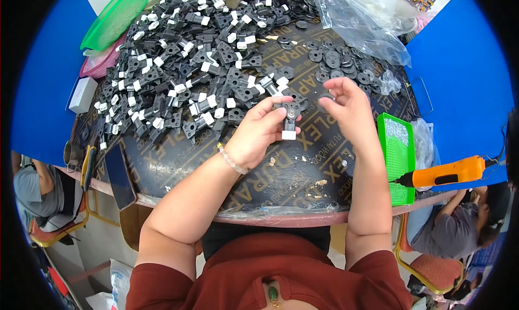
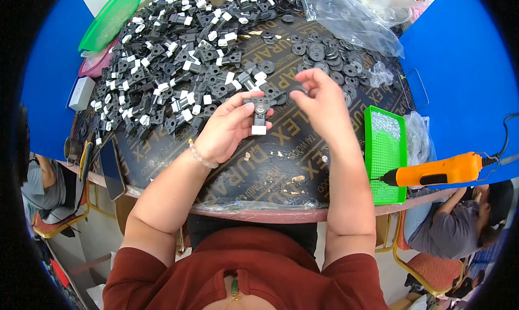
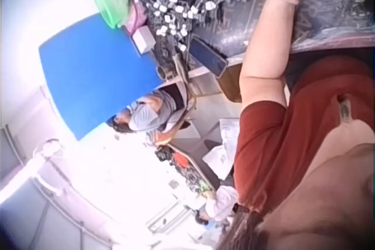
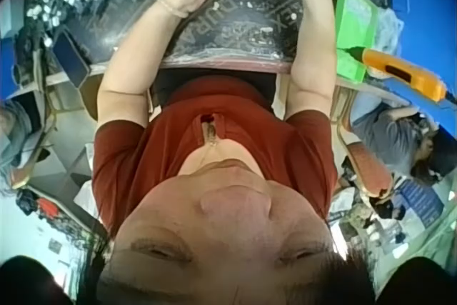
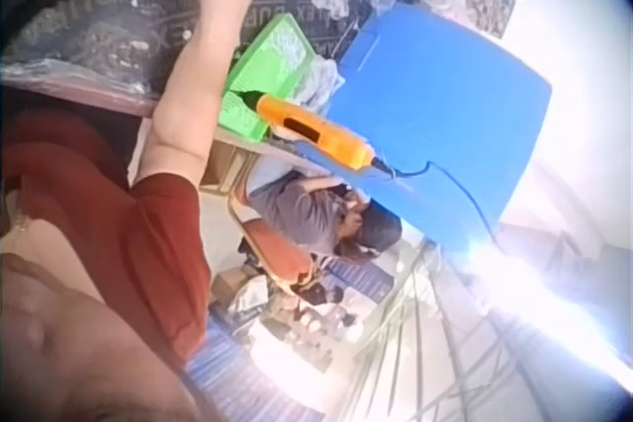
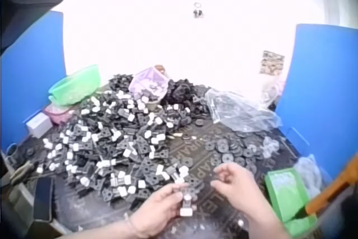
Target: Assembling small white and grey plastic components manually at a factory workbench.
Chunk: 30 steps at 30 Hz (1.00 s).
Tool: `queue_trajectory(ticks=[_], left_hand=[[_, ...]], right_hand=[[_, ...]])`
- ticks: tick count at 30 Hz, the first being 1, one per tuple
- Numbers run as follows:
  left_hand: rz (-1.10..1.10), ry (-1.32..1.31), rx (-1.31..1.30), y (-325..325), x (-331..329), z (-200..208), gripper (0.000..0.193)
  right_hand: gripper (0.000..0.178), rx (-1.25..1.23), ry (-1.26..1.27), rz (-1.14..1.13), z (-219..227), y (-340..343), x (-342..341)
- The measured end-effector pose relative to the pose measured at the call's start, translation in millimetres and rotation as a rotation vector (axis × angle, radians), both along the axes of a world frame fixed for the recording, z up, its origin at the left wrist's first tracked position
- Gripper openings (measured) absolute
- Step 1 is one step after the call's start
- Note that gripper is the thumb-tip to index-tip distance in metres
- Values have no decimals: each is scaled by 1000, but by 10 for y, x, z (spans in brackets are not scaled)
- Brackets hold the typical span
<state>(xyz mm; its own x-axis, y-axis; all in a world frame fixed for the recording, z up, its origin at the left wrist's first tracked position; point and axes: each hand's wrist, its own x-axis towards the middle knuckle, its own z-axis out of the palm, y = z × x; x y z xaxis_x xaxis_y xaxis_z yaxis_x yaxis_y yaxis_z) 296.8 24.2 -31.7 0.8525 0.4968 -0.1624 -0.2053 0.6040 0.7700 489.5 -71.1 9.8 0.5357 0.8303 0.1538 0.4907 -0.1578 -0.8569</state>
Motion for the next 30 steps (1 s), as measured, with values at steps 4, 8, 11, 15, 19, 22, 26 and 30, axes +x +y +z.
queue_trajectory(ticks=[4, 8, 11, 15, 19, 22, 26, 30], left_hand=[[31, -6, 71, -16, 36, -37, 35], [106, 0, 70, 34, 34, -36, 33], [83, -55, -22, 84, 21, -43, 32], [17, -76, -27, 47, 28, -44, 34], [-25, -115, -42, 50, 17, -37, 35], [22, -79, -34, 15, 21, 2, 34], [29, -86, -17, 3, 35, -51, 33], [16, -79, 21, 9, 17, -81, 38]], right_hand=[[25, 65, -58, 42, 51, 16, -439], [31, 115, -129, 264, 6, -8, -446], [33, 96, -160, 316, 48, -32, -392], [28, 121, -319, 335, 62, -42, -292], [42, 210, -526, 252, 124, -37, -327], [50, 243, -502, 277, 107, -32, -381], [50, 183, -518, 262, 69, -36, -424], [49, 131, -497, 271, 91, -49, -404]])
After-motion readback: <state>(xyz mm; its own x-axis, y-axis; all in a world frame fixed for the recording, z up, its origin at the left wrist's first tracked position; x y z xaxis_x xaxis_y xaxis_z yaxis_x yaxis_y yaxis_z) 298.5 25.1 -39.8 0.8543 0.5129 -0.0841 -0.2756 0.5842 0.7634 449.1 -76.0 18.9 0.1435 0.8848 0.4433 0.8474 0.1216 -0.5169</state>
